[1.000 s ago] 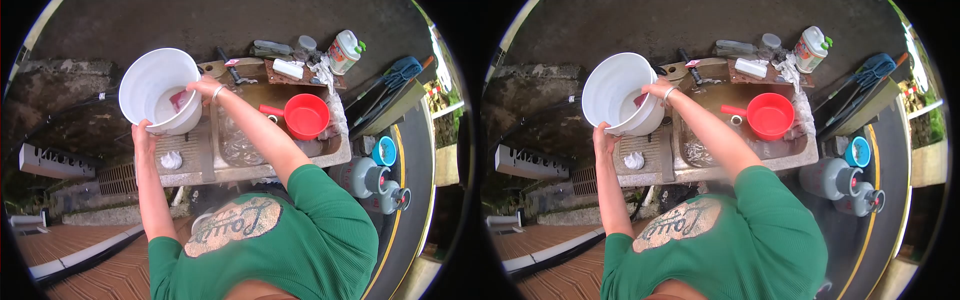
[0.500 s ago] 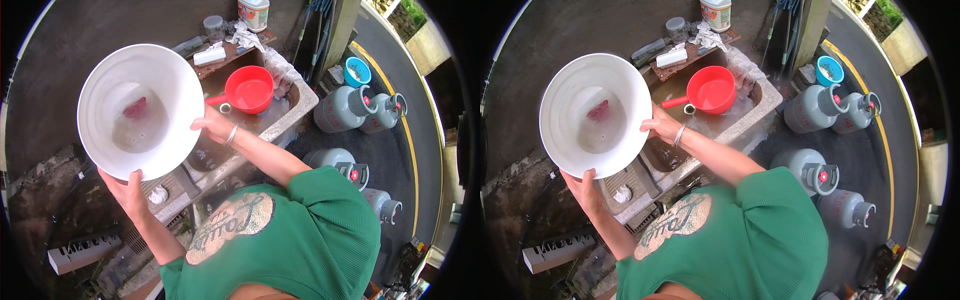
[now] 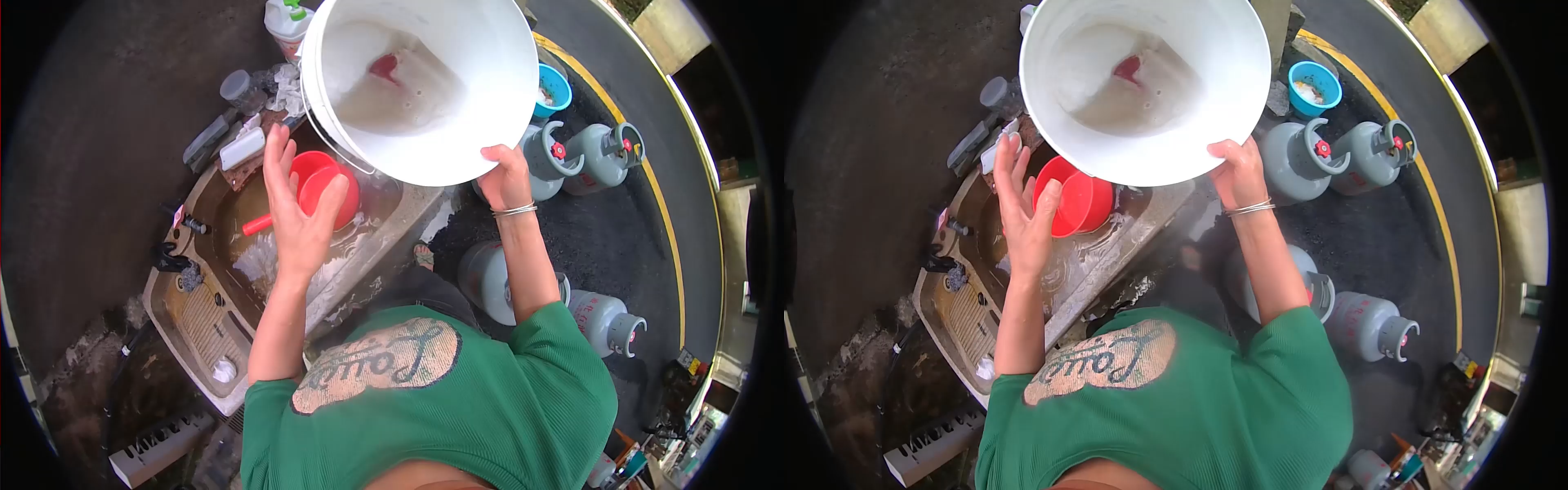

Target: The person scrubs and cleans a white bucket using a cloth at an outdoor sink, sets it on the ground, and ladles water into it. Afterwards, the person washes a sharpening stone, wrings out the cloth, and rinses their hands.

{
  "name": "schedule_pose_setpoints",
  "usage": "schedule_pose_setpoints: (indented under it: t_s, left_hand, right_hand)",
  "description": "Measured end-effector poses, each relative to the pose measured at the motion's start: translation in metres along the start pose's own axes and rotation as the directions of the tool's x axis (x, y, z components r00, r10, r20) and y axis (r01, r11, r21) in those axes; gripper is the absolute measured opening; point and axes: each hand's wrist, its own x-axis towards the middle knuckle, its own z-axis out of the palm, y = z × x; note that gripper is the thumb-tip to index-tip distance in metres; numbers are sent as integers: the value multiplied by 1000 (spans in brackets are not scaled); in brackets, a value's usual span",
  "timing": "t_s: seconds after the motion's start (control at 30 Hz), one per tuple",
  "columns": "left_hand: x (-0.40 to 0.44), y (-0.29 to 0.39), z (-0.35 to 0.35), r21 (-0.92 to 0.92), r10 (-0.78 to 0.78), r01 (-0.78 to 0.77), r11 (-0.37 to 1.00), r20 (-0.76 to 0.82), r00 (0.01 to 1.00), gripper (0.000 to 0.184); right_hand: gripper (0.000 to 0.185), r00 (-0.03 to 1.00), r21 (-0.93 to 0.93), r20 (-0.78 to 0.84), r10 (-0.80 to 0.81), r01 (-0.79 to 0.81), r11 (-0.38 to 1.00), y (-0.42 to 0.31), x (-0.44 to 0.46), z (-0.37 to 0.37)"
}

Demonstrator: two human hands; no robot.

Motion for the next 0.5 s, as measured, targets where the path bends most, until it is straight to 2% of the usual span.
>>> schedule_pose_setpoints:
  t_s: [0.07,0.1,0.13,0.17,0.2,0.23,0.27,0.33,0.43,0.47,0.5]
  left_hand:
    - [10,-57,43,341,23,-59,938,109,994,74]
    - [11,-80,64,386,-52,-11,922,151,987,74]
    - [12,-104,85,393,-48,-34,919,198,979,74]
    - [12,-131,105,488,-62,-62,870,235,970,78]
    - [18,-150,123,499,-124,-5,867,226,966,80]
    - [28,-167,138,509,-185,52,859,213,959,83]
    - [39,-184,149,575,-200,87,813,137,970,84]
    - [64,-213,170,689,-208,160,707,-14,978,87]
    - [94,-226,195,798,-321,282,532,-118,940,91]
    - [98,-219,207,824,-386,336,456,-157,909,84]
    - [95,-223,209,827,-355,314,466,-150,923,81]
  right_hand:
    - [57,995,-105,-97,26,-36,994,-8,26,-52]
    - [59,989,-149,-144,42,-64,987,-11,41,-76]
    - [60,981,-192,-185,55,-91,977,-11,56,-98]
    - [61,969,-220,-238,67,-121,968,-8,70,-118]
    - [63,955,-247,-288,78,-152,957,-3,83,-138]
    - [65,939,-273,-334,86,-184,944,4,97,-158]
    - [65,934,-223,-336,118,-201,954,15,109,-184]
    - [65,893,-203,-413,178,-281,938,38,127,-223]
    - [65,831,-131,-477,286,-389,912,81,157,-279]
    - [65,801,-102,-502,326,-429,898,98,166,-296]
    - [65,766,-69,-527,368,-470,880,119,171,-314]
